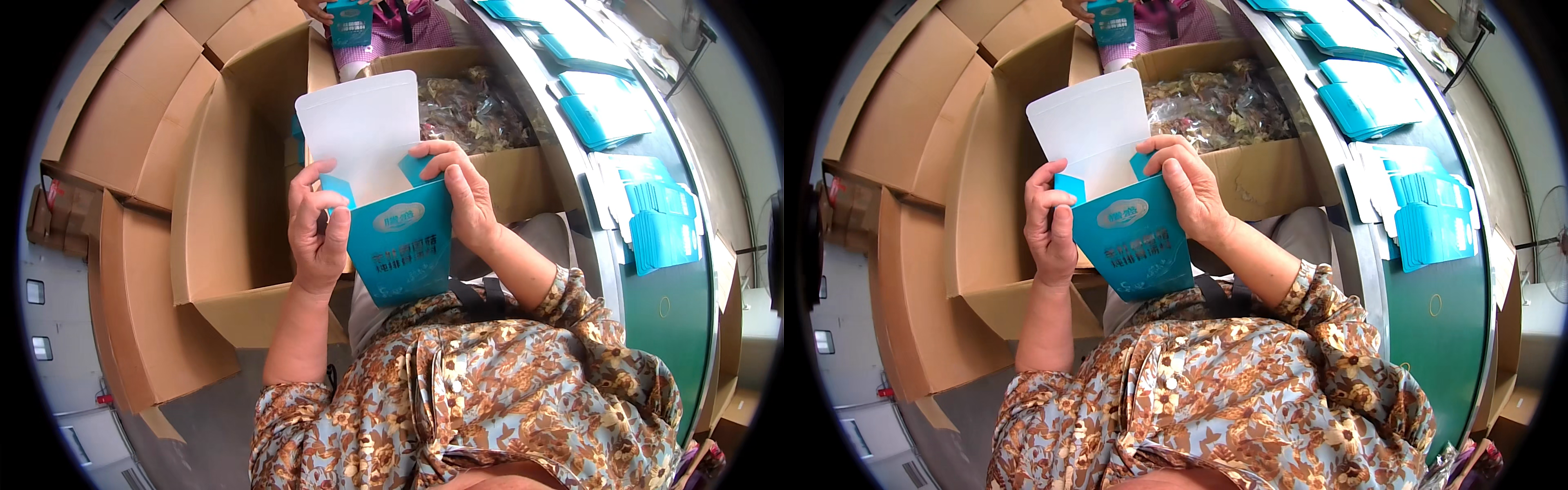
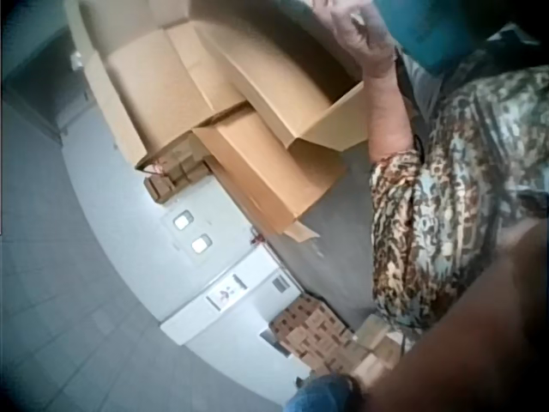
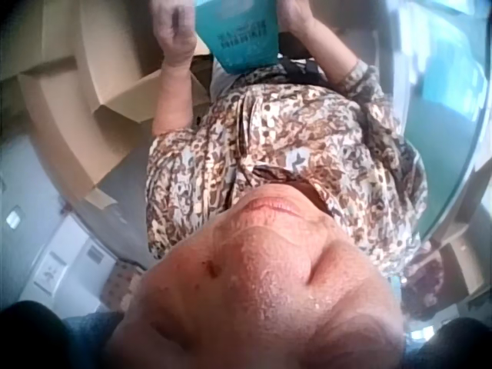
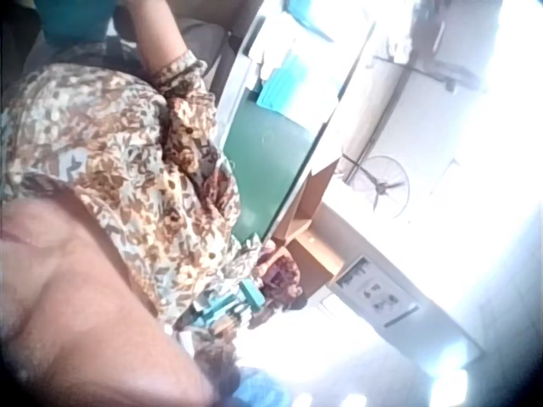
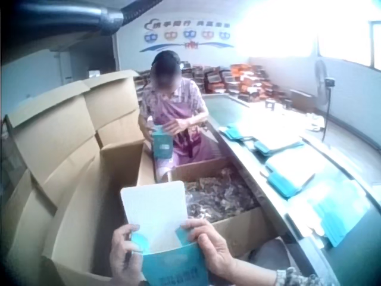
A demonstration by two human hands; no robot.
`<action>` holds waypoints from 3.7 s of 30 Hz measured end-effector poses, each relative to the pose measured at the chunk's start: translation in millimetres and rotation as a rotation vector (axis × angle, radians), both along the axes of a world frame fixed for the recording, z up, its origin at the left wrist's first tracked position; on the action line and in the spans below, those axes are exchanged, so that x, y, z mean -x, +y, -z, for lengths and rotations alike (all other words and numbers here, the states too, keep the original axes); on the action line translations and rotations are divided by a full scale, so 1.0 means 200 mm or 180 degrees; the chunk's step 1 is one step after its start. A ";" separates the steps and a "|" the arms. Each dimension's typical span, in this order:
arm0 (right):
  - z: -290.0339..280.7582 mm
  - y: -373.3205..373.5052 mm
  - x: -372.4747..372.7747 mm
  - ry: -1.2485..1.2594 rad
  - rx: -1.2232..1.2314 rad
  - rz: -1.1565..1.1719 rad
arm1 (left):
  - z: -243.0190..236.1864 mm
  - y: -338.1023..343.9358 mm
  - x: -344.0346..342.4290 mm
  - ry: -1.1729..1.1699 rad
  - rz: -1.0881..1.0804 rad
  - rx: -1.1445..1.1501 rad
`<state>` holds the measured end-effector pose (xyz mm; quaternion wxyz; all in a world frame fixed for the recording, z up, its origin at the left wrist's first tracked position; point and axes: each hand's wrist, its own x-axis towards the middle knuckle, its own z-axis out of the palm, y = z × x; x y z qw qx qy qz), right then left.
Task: The person takes a flat teal cardboard box from a pile, folds it into a box shape, places a clear plastic bag containing items into the box, and then puts the filled box into a larger shipping carton.
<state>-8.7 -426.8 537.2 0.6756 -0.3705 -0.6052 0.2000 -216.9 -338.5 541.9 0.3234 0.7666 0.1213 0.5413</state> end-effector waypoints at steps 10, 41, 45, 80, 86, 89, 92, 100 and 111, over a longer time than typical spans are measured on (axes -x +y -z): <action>-0.09 -0.08 0.06 0.1079 0.0071 -0.0070 | -0.06 -0.14 -0.05 -0.0552 0.0088 -0.0036; -0.36 -0.15 -0.30 -0.1574 0.0508 -0.1030 | -0.04 -0.04 -0.09 -0.0287 0.0969 -0.0017; -0.39 -0.16 -0.30 -0.1766 0.0653 -0.0909 | -0.05 -0.04 -0.11 -0.0231 0.0995 -0.0130; -0.25 -0.10 -0.22 -0.1645 -0.0038 -0.0059 | 0.00 -0.06 -0.07 -0.0600 0.1291 0.0822; -0.26 -0.10 -0.23 -0.1937 -0.0004 -0.0129 | 0.02 -0.04 -0.06 -0.0495 0.1272 0.0676; -0.25 -0.10 -0.23 -0.1828 0.0066 -0.0102 | 0.02 -0.04 -0.07 -0.0521 0.1303 0.0714; -0.25 -0.10 -0.23 -0.1881 0.0040 -0.0015 | 0.01 -0.05 -0.07 -0.0567 0.1348 0.0781; -0.26 -0.12 -0.22 -0.1995 -0.0047 0.0067 | 0.01 -0.06 -0.08 -0.0495 0.1296 0.0675; -0.32 -0.14 -0.18 -0.2505 -0.0139 0.0400 | -0.02 -0.11 -0.09 -0.0291 0.1013 0.0753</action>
